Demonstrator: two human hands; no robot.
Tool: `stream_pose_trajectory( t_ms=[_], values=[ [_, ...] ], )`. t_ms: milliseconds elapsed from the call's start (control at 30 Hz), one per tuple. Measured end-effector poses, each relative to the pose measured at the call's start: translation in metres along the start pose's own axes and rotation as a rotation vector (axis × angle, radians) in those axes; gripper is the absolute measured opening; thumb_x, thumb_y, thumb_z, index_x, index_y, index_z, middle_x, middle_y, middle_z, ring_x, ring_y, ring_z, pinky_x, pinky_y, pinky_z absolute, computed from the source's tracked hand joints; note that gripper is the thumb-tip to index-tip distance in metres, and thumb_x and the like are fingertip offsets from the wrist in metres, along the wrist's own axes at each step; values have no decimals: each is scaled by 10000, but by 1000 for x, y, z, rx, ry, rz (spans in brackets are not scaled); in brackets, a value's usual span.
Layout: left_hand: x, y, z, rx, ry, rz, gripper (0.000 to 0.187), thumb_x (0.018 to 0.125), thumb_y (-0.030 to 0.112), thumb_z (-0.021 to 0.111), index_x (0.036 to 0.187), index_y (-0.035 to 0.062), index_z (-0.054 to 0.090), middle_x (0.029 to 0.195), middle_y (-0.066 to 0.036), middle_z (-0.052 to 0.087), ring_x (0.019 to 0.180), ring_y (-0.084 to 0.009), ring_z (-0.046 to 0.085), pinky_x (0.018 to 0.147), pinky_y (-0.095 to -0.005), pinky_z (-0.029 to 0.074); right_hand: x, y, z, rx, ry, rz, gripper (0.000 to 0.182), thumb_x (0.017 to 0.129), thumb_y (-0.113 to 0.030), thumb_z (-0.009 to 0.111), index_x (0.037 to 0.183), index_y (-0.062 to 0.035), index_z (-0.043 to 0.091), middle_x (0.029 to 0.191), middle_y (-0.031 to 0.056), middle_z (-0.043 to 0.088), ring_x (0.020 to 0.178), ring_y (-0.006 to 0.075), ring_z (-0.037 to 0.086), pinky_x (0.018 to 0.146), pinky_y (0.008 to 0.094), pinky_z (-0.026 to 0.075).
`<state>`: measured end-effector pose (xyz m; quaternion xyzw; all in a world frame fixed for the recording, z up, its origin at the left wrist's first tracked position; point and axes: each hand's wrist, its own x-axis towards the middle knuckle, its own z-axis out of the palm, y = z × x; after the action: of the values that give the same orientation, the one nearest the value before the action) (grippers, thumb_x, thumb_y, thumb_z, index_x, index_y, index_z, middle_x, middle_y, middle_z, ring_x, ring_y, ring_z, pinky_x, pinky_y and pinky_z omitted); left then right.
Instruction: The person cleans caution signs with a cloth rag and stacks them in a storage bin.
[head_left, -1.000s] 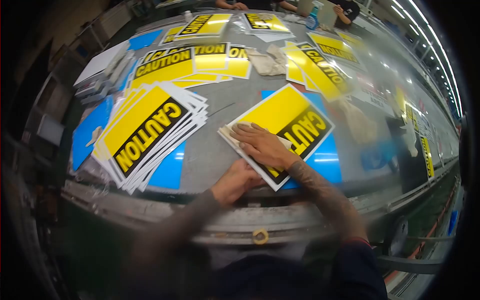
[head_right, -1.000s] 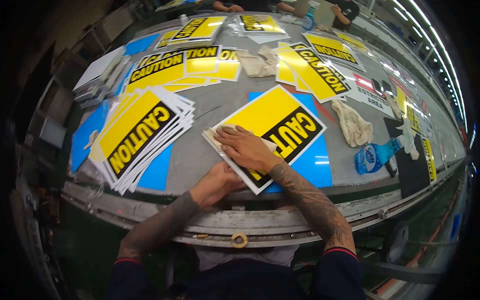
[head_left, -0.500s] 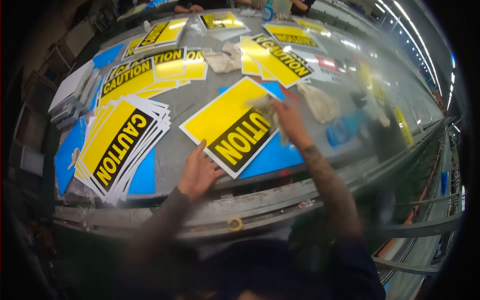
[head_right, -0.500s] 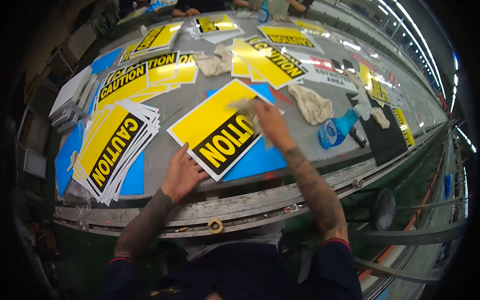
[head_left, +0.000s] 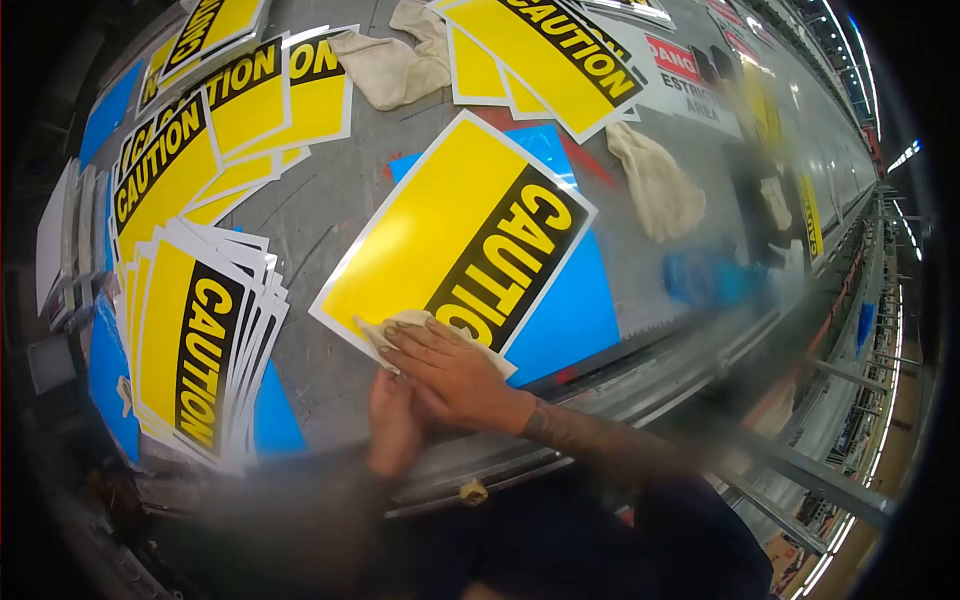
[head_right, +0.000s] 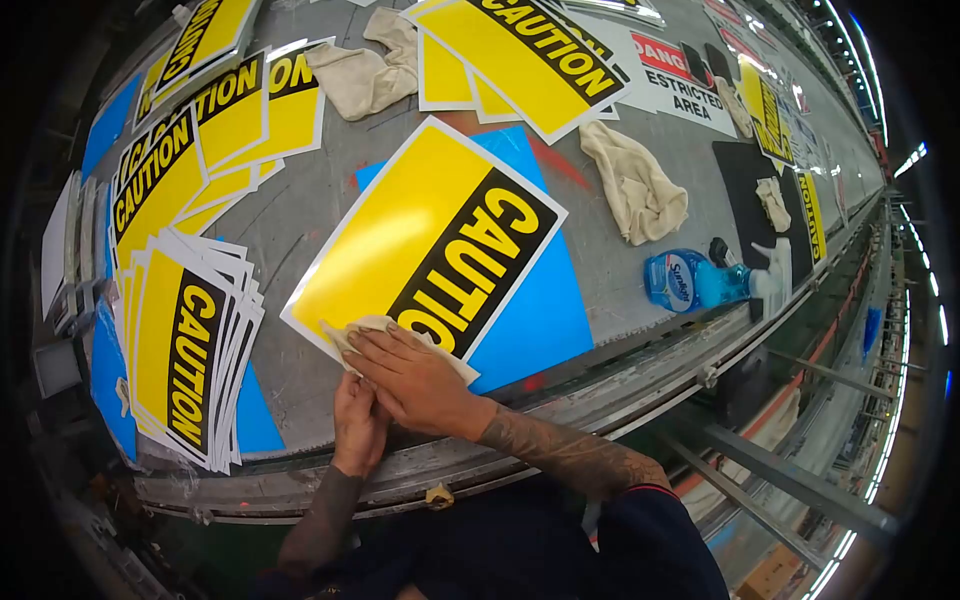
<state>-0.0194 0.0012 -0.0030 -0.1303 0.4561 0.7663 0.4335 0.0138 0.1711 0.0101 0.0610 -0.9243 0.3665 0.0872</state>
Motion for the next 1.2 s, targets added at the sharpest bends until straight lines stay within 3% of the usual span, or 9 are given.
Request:
stream_pose_trajectory(
  t_ms=[133,233,367,433,600,700,933,1067,1200],
  values=[
    [-4,-1,13,124,148,-4,412,1136,262,554,1478,39,498,1379,-95,658,1206,-183,688,978,-351,606,24,60,-44,-255,-33,57,513,942,-63,620,1451,-15,587,1534,191,579,1459,352,522,1223,536,377],
    [-8,0,26,179,191,5,399,1138,247,533,1474,31,514,1345,-94,678,1168,-169,689,961,-332,578,46,129,-87,-384,64,157,581,1020,-126,543,1593,-60,469,1651,169,468,1560,346,397,1299,549,250],
    [-7,-2,31,204,294,2,369,1141,270,542,1425,34,549,1313,-77,700,1139,-166,697,949,-337,584,64,162,-105,-421,153,262,578,1026,-133,535,1590,-31,457,1642,198,463,1548,371,399,1297,552,249],
    [-6,-4,36,143,273,44,353,1141,271,548,1416,49,554,1306,-63,702,1116,-147,695,912,-319,583,56,140,-81,-535,140,213,561,1025,-123,526,1567,9,467,1624,215,477,1519,381,431,1295,541,257],
    [-6,7,43,105,212,47,376,1140,267,550,1442,43,531,1337,-63,688,1167,-157,684,966,-359,582,26,2,-24,73,-32,82,516,934,-95,624,1440,-1,593,1447,178,618,1374,360,551,1205,508,383],
    [-8,-2,29,183,251,12,380,1137,268,556,1442,44,528,1368,-68,676,1217,-175,672,1004,-381,577,22,35,-15,177,-60,28,479,948,-111,639,1419,-29,606,1465,156,610,1372,354,556,1206,479,395],
    [-10,-2,43,202,260,48,347,1134,262,561,1406,48,533,1387,-73,660,1256,-203,661,1038,-389,562,56,163,-120,-374,261,90,508,966,-90,526,1464,1,557,1507,159,583,1399,335,539,1233,491,349],
    [-7,2,46,249,251,63,339,1143,250,535,1415,47,530,1377,-92,664,1253,-209,667,1039,-397,568,58,118,-88,-295,198,251,517,1004,-118,550,1510,-13,521,1509,170,570,1429,349,516,1241,491,352],
    [-6,-7,36,226,239,43,322,1141,251,536,1394,52,538,1378,-88,653,1273,-202,647,1056,-406,554,40,28,-20,5,29,-81,534,932,-92,631,1460,-38,584,1436,150,628,1374,327,559,1232,477,370]
  ],
)
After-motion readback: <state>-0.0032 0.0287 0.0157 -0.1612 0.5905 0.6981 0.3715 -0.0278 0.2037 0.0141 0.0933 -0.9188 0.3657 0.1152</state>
